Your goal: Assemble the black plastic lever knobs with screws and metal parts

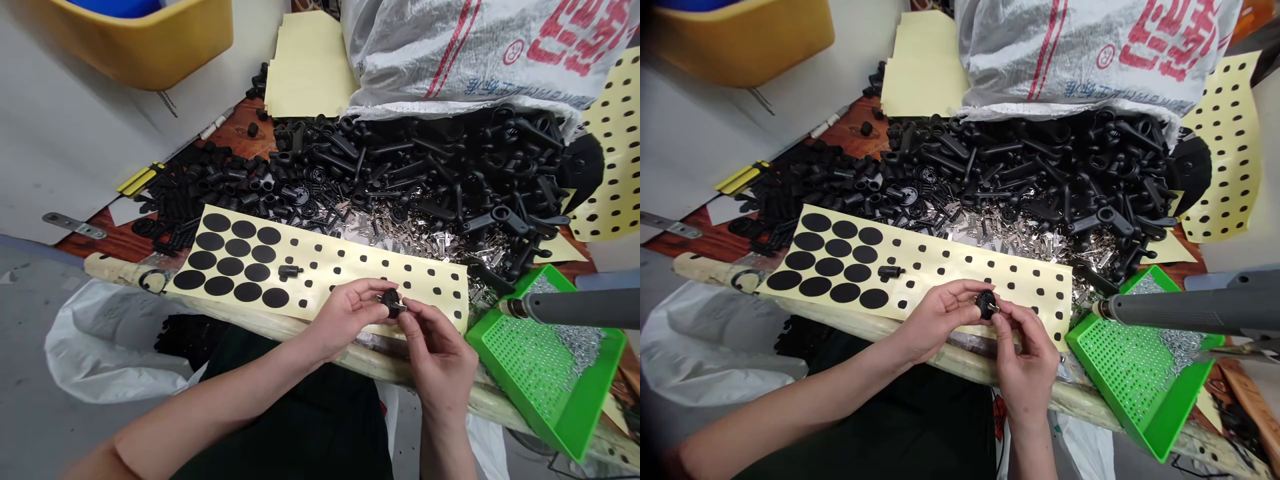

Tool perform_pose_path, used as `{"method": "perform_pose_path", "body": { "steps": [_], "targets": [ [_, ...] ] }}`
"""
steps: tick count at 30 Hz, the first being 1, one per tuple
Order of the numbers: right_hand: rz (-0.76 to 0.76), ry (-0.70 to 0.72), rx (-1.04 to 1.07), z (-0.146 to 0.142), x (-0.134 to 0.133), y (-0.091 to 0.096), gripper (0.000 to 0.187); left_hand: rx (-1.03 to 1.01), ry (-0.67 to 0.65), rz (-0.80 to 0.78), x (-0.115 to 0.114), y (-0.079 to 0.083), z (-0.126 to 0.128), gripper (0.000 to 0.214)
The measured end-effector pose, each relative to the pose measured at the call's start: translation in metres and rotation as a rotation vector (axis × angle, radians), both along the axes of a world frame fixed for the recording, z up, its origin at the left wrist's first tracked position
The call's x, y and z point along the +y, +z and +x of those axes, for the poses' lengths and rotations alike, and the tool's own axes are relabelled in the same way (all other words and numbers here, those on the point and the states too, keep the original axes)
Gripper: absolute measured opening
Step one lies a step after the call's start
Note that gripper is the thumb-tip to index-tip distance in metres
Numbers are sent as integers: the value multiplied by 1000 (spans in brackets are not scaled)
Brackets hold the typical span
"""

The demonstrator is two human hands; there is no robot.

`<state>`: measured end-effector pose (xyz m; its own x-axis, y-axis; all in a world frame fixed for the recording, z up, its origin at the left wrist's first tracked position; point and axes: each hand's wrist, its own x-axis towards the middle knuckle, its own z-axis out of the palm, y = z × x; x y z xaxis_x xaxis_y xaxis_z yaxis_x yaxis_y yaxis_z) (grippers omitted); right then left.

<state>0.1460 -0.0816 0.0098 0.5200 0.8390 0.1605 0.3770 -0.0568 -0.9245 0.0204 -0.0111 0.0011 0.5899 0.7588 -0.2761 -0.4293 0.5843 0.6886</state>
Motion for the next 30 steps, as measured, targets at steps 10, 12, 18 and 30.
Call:
{"method": "perform_pose_path", "body": {
  "steps": [10, 12, 18, 30],
  "targets": [
    [-34, -60, 90, -4, 3, 3, 19, 3, 13, 1, -1, -1, 1, 29],
    [-33, -80, 100, -5, 5, 4, 18, 4, 9, 3, 0, -1, 1, 29],
    [-11, -70, 73, -5, 7, 4, 16, 29, 6, 25, 1, 1, 0, 29],
    [-19, -59, 175, 0, 5, -1, 17, 76, -6, 30, 1, 1, 1, 30]
  ]
}}
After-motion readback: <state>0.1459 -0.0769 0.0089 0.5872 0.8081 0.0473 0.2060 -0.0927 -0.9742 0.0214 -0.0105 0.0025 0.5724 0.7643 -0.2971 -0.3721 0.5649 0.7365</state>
